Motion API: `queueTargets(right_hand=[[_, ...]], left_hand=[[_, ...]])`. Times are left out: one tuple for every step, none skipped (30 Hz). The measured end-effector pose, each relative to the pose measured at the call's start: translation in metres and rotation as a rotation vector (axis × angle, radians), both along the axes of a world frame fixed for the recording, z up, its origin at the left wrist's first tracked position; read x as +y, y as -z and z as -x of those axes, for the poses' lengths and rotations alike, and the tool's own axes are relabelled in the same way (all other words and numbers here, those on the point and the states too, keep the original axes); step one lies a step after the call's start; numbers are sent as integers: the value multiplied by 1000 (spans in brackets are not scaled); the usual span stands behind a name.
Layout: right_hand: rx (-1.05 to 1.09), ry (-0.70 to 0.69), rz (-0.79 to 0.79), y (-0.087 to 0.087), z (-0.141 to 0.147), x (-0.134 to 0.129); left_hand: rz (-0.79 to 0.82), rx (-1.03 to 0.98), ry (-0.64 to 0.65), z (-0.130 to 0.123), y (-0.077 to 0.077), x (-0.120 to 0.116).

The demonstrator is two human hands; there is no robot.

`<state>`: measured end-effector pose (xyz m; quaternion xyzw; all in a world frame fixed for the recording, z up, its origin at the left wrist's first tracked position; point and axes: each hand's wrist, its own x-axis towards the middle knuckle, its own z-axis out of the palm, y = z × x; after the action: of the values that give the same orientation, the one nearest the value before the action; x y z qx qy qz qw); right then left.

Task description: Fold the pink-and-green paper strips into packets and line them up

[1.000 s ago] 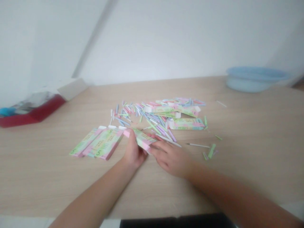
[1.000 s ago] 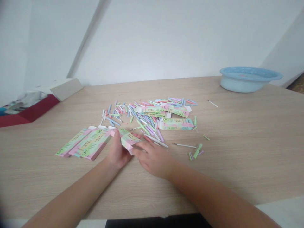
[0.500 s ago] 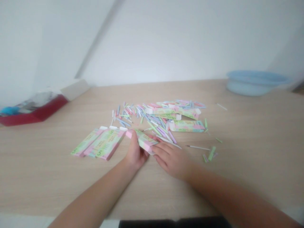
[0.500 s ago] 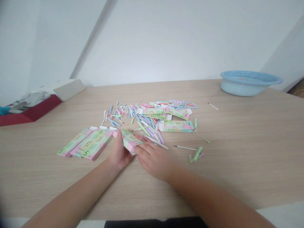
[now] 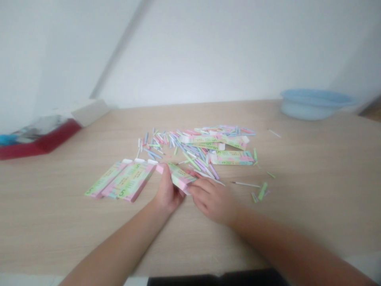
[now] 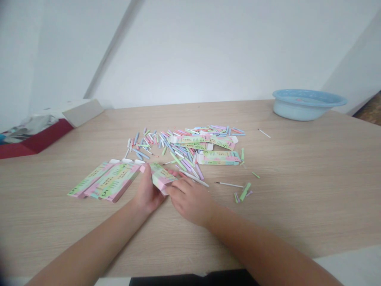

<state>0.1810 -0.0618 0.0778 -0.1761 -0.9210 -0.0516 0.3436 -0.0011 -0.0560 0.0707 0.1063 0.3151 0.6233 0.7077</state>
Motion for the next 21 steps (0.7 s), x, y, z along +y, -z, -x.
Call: queueTargets(right_hand=[[2, 8, 2, -1, 0, 0], [2, 19, 7, -2, 0, 0], [1, 32, 13, -2, 0, -1], [-3, 45, 19, -2, 0, -1], [-6, 57, 21, -2, 0, -1], [-10, 68, 18, -2, 0, -1], [-9, 78, 13, -1, 0, -1], [-6, 84, 10, -1, 0, -1], [4, 90, 12, 0, 1, -1], [29, 97, 20, 1, 2, -1], [68, 101, 33, 2, 2, -1], [112, 99, 49, 3, 3, -1], [152, 92, 62, 4, 3, 0], [180, 84, 71, 4, 3, 0], [190, 76, 76, 4, 3, 1], [183, 69, 77, 4, 3, 1], [167, 65, 77, 3, 3, 2], [153, 65, 76, 2, 3, 2], [146, 66, 75, 1, 3, 2], [144, 65, 75, 1, 3, 2], [147, 66, 77, 0, 3, 1]], left_hand=[[4, -1, -6, 0, 0, 0], [4, -3, -11, -1, -1, 0], [1, -5, -11, -1, -2, -1], [-4, -6, -3, -1, -2, -1], [-9, -9, 6, -1, -2, -1], [-14, -13, 14, -2, -3, -1], [-19, -19, 22, -2, -3, -1], [-24, -23, 26, -2, -3, -2], [-27, -24, 27, -2, -4, -2], [-26, -21, 23, -3, -4, -2], [-20, -16, 14, -3, -5, -2], [-11, -8, 5, -3, -6, -3], [0, -2, -1, -4, -7, -3], [11, 1, -3, -4, -9, -4], [20, 0, -1, -4, -10, -4], [25, -1, 2, -4, -11, -5], [25, -1, 6, -4, -12, -5], [24, 2, 9, -4, -12, -5], [20, 5, 10, -4, -13, -5], [15, 8, 11, -4, -13, -5], [10, 10, 12, -4, -13, -5]])
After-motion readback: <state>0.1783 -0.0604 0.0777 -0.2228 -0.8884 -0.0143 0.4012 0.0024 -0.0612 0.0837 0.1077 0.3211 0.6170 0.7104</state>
